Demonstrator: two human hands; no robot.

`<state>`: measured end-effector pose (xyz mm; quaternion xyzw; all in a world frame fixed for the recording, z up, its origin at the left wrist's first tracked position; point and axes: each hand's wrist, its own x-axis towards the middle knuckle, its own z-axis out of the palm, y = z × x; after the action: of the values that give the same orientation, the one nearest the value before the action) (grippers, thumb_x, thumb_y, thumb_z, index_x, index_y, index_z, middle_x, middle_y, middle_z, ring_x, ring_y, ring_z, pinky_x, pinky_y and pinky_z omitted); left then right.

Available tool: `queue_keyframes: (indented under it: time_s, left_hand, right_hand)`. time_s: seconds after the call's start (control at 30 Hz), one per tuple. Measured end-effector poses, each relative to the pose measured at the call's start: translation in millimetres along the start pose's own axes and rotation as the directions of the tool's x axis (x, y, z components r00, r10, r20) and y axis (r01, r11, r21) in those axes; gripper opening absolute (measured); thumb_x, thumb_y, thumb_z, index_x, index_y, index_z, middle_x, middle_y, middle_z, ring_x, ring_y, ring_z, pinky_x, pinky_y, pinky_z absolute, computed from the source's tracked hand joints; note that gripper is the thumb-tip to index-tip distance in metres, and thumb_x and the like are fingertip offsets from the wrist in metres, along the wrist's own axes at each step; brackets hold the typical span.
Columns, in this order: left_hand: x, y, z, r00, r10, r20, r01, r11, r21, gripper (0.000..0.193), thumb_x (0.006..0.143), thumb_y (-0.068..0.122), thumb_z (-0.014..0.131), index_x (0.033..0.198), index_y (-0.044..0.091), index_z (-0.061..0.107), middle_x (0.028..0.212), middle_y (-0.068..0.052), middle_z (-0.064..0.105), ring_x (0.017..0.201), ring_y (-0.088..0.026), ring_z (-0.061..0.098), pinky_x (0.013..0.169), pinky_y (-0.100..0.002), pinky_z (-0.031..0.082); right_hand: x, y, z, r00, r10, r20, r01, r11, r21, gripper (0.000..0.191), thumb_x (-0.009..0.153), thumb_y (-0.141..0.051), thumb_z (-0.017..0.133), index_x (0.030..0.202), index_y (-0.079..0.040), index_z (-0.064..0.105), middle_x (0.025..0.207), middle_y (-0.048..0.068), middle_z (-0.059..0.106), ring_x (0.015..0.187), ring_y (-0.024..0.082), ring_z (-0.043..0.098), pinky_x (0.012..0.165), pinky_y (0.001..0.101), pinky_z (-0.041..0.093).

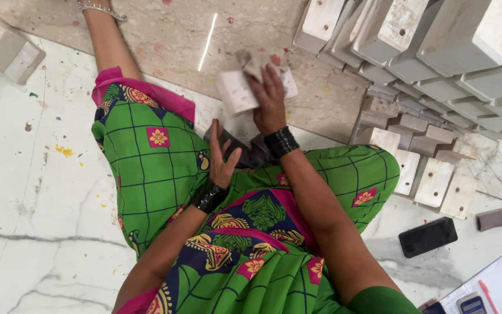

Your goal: The person sits on the floor and wipes white rectangular blocks one at a time with a cloth, then places each cleaned block onto a stack of similar blocks beside them, repeating this across the episode.

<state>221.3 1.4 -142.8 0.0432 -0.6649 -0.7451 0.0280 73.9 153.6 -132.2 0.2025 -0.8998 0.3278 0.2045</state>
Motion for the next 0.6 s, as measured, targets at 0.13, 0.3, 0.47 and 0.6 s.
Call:
queue_keyframes:
  time_s: [0.13, 0.3, 0.47, 0.6]
  left_hand:
    - [-8, 8, -10, 0.998, 0.044, -0.040, -0.047, 0.996, -0.080, 0.098, 0.097, 0.028, 0.066, 0.169, 0.012, 0.001, 0.175, -0.017, 0.013, 0.162, -0.031, 0.016, 0.126, -0.051, 0.024]
    - [-3, -6, -26, 0.999, -0.035, -0.039, 0.022, 0.953, -0.302, 0.091, 0.105, 0.028, 0.062, 0.170, 0.016, 0.001, 0.174, -0.013, 0.020, 0.159, -0.028, 0.026, 0.127, -0.047, 0.024]
    - [4, -28, -31, 0.936, -0.337, -0.100, 0.251, 0.841, -0.479, 0.078, 0.103, 0.026, 0.060, 0.166, 0.019, 0.014, 0.158, -0.009, 0.042, 0.139, -0.026, 0.049, 0.110, -0.046, 0.047]
    - [14, -40, -41, 0.916, -0.391, -0.089, 0.240, 0.712, -0.660, 0.060, 0.105, 0.025, 0.057, 0.159, 0.015, 0.032, 0.145, -0.011, 0.056, 0.126, -0.027, 0.061, 0.103, -0.045, 0.055]
  right_hand:
    - [-23, -5, 19, 0.987, -0.107, 0.116, 0.114, 0.992, -0.055, 0.060, 0.083, 0.004, 0.060, 0.139, -0.018, 0.067, 0.162, 0.006, 0.043, 0.154, 0.033, 0.033, 0.124, 0.0569, 0.029]
    - [-38, -13, 28, 0.963, -0.165, 0.211, 0.172, 0.985, -0.014, 0.052, 0.086, -0.001, 0.062, 0.135, -0.018, 0.068, 0.165, 0.003, 0.040, 0.156, 0.031, 0.029, 0.123, 0.0604, 0.025]
    - [-38, -31, 21, 0.902, -0.166, 0.399, 0.191, 0.981, -0.022, 0.057, 0.081, -0.002, 0.063, 0.136, -0.016, 0.065, 0.169, 0.005, 0.031, 0.158, 0.032, 0.022, 0.123, 0.0629, 0.021]
    - [-36, -35, 12, 0.799, -0.249, 0.547, 0.272, 0.961, 0.040, 0.068, 0.069, -0.005, 0.066, 0.137, -0.011, 0.062, 0.166, 0.010, 0.025, 0.154, 0.037, 0.015, 0.119, 0.0675, 0.018]
